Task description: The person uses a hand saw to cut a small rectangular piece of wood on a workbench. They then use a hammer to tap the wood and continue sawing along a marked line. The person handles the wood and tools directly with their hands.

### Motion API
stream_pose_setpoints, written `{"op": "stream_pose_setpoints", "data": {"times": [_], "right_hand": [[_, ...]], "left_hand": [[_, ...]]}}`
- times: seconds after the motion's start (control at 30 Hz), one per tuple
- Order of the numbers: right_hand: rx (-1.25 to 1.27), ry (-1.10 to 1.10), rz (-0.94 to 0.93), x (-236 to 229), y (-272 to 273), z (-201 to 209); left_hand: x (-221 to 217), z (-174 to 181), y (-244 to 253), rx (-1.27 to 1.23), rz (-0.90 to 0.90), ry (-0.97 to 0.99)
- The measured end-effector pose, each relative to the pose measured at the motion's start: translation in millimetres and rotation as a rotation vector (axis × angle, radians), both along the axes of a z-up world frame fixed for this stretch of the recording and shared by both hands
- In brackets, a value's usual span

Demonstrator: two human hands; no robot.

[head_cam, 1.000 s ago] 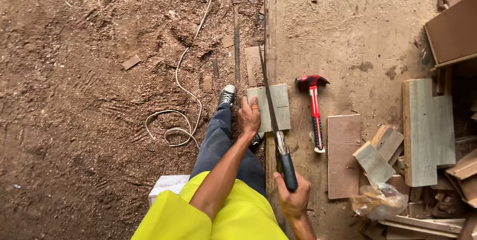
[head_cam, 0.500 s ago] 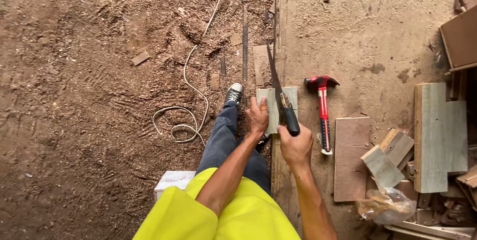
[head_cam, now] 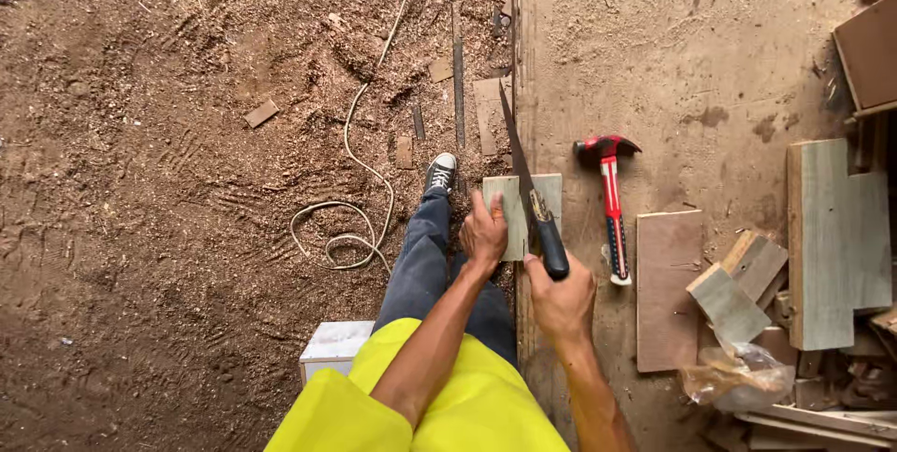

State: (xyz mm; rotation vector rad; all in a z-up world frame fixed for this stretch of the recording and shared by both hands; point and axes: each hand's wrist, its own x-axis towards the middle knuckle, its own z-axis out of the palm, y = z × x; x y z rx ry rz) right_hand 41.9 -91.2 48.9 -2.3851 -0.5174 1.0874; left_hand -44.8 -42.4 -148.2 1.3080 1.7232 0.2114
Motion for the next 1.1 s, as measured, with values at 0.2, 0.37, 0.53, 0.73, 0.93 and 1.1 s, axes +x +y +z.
{"op": "stream_pose_setpoints", "data": {"times": [0.2,0.37,0.53,0.73,0.93,1.1], "right_hand": [[0.131,-0.094,0.088,-12.5,-0.4,-2.8],[0.363,-0.214,0.143,-5.2,-20.9,-37.3],[0.519,-0.254,0.228,-13.7,-56.5,-57.0],[0.434,-0.189,0.112,-16.2,-71.6,-36.3],[0.316,-0.086,0.09,-3.4,-65.1,-10.9],[0.087,-0.02,0.014,-5.8,-82.5,35.9]], "left_hand": [[5.4,3.0,16.2,0.043,0.079,-0.111],[16.2,-17.9,25.9,-0.046,0.223,-0.379],[17.1,-37.4,7.7,0.01,0.221,-0.387],[12.5,-24.7,9.5,0.082,0.168,-0.264],[9.9,-2.5,19.9,0.046,0.136,-0.157],[12.7,-1.0,24.6,0.065,0.139,-0.127]]}}
